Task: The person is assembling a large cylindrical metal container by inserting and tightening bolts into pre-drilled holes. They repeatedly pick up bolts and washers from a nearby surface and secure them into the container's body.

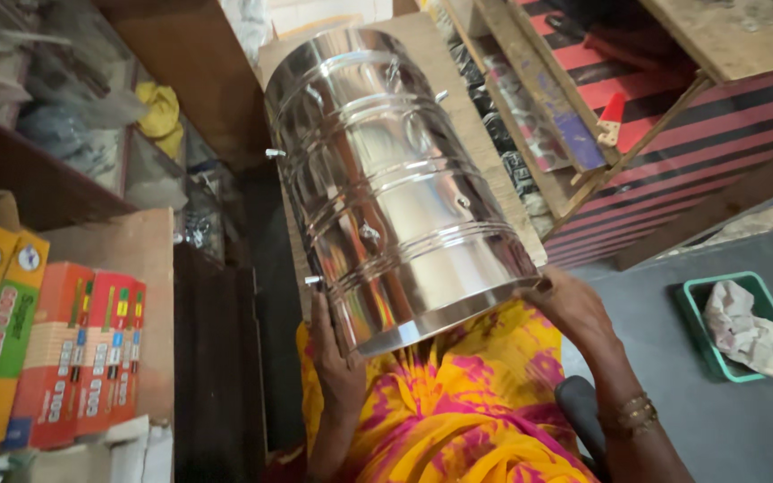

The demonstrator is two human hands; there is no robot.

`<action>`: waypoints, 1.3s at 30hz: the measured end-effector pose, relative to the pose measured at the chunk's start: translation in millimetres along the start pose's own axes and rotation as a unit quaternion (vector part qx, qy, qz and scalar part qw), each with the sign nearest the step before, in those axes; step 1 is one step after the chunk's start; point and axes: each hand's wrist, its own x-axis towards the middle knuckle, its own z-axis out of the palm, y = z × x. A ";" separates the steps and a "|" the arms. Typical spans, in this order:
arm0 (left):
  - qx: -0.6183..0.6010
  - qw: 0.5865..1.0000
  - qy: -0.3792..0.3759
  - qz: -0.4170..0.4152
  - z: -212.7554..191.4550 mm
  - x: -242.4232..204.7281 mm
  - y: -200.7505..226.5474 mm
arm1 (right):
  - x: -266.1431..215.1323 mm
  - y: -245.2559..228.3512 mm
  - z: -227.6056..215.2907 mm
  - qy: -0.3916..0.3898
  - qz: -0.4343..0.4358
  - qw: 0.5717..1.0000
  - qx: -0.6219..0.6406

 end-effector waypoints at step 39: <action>-0.175 0.916 -0.224 -0.282 106.6 -120.8 -179.9 | -57.4 -83.9 -25.7 0.135 -0.166 0.976 -0.022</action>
